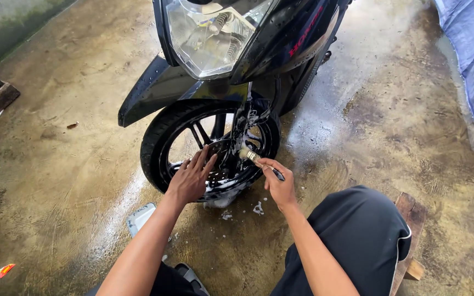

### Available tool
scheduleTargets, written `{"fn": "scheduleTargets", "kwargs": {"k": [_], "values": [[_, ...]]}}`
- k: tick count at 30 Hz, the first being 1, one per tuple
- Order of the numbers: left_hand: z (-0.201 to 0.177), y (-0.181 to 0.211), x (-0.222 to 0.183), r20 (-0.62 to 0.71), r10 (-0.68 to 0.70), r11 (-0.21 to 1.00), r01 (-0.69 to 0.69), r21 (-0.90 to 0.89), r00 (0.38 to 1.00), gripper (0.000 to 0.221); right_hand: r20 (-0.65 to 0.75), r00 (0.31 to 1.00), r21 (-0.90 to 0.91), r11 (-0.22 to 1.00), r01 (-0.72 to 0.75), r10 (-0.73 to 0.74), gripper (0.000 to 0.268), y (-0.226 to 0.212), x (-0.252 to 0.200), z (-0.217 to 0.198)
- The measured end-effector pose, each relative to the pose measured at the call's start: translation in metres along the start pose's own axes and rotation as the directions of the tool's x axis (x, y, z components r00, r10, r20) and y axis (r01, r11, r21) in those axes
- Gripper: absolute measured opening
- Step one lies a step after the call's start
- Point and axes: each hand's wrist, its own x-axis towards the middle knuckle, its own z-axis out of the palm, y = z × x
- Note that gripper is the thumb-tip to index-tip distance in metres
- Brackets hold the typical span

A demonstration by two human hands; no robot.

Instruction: The person scrubs the front wheel of a motorcycle with a brush and soapy water. They repeatedly dip the brush into a small container of soap to clean the tire and rim.

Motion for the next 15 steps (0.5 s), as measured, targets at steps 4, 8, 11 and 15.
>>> {"fn": "scheduleTargets", "kwargs": {"k": [4,8,11,15], "values": [[-0.005,0.001,-0.001,0.005,-0.005,0.999,0.005,-0.036,1.0,0.092,-0.002,1.0,0.006,1.0,0.027,-0.027,0.023,-0.011,-0.001,0.005],[-0.002,-0.002,-0.001,0.01,0.003,0.998,-0.002,-0.056,1.0,0.092,-0.058,0.998,0.034,0.999,0.032,-0.03,0.024,-0.004,0.002,0.006],[-0.003,0.0,-0.002,0.007,-0.009,0.997,0.009,-0.082,1.0,0.091,0.04,0.999,0.017,0.999,0.032,-0.033,0.025,-0.005,0.0,0.005],[0.0,0.0,-0.002,-0.006,-0.007,0.999,0.007,-0.049,1.0,0.092,-0.043,0.999,0.064,0.997,0.036,-0.033,0.025,-0.003,0.002,0.008]]}}
